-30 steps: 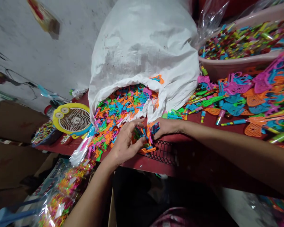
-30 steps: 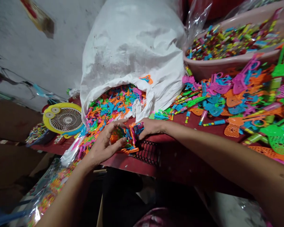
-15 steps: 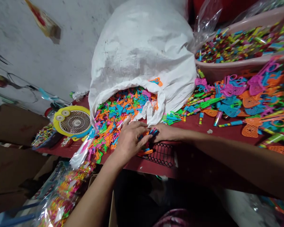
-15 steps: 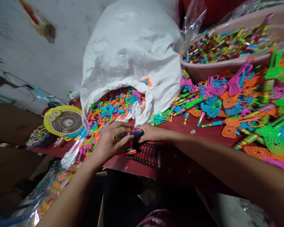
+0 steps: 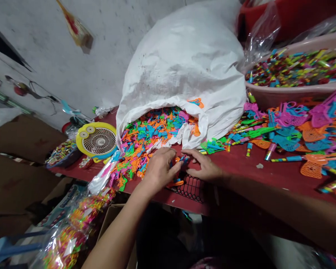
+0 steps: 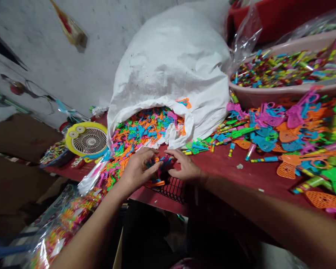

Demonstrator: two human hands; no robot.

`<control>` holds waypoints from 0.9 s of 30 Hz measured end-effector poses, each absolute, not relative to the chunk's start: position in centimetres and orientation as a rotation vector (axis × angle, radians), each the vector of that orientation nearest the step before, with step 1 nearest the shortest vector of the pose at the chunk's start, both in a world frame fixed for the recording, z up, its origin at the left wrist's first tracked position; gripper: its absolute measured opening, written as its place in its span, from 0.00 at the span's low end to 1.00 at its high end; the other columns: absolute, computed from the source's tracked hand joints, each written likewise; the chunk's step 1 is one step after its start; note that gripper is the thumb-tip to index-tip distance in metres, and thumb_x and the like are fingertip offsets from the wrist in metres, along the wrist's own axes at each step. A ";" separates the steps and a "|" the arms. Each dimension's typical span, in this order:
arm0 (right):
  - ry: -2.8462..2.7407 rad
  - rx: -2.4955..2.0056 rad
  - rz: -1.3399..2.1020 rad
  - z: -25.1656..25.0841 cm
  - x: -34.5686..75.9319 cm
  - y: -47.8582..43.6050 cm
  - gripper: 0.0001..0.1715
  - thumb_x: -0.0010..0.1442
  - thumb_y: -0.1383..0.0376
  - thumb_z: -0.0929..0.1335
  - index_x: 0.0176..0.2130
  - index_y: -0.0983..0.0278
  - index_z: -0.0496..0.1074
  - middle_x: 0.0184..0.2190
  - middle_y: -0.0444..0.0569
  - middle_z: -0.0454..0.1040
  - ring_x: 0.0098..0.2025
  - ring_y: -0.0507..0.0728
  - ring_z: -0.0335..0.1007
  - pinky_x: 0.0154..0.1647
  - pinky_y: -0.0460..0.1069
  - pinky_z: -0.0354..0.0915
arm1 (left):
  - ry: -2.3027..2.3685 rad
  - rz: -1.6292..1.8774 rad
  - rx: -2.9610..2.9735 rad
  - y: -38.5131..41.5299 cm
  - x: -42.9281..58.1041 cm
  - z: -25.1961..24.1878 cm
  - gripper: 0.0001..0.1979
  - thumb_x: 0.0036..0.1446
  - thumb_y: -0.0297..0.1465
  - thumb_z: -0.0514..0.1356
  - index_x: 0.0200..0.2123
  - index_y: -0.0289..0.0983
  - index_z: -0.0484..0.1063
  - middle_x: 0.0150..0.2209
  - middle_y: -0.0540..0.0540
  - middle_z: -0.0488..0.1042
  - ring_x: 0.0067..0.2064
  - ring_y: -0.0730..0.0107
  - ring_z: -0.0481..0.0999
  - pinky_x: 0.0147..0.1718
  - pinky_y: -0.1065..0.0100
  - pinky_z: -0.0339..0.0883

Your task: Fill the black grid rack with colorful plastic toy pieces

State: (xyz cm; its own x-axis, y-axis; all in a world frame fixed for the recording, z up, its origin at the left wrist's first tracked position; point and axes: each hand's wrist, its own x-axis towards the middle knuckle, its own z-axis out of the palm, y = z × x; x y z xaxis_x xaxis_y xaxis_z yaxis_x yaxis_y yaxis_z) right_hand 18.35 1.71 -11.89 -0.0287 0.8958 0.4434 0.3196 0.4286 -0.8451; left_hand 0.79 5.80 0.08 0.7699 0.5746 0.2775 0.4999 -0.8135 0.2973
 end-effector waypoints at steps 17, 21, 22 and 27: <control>-1.775 -1.034 0.377 -8.3 16.6 3.0 0.23 0.55 0.73 0.63 0.51 0.62 0.69 0.45 0.52 0.74 0.48 0.59 0.70 0.50 0.55 0.65 | 1.321 1.002 2.238 6.9 -6.5 -2.3 0.19 0.62 0.42 0.57 0.52 0.40 0.71 0.52 0.43 0.74 0.55 0.58 0.71 0.56 0.55 0.63; -1.916 -1.057 0.424 -7.1 16.7 3.1 0.21 0.55 0.72 0.62 0.48 0.63 0.68 0.46 0.53 0.73 0.49 0.59 0.69 0.51 0.55 0.65 | 1.312 0.909 2.066 7.3 -6.1 -3.8 0.22 0.62 0.43 0.56 0.56 0.41 0.69 0.55 0.43 0.73 0.55 0.58 0.71 0.56 0.55 0.64; -1.953 -1.060 0.419 -6.9 16.8 3.0 0.21 0.55 0.72 0.62 0.49 0.63 0.68 0.46 0.53 0.73 0.49 0.59 0.69 0.52 0.56 0.65 | 1.296 0.907 2.073 7.3 -5.9 -3.8 0.21 0.62 0.42 0.56 0.56 0.41 0.69 0.55 0.42 0.72 0.56 0.58 0.71 0.56 0.55 0.63; -2.072 -1.099 0.369 -6.7 17.4 2.2 0.32 0.56 0.68 0.62 0.60 0.64 0.61 0.53 0.57 0.70 0.54 0.63 0.66 0.56 0.60 0.64 | 1.204 0.861 2.145 7.8 -5.1 -3.3 0.21 0.61 0.39 0.58 0.55 0.39 0.68 0.56 0.42 0.72 0.56 0.59 0.71 0.56 0.54 0.64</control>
State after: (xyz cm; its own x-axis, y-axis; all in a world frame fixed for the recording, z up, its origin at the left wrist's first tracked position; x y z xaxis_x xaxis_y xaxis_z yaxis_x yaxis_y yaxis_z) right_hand 17.44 2.16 -6.69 -0.3511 0.8026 0.4822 0.5868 0.5899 -0.5547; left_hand -5.09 7.76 -3.30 0.4000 0.8758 0.2700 0.5384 -0.4630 0.7041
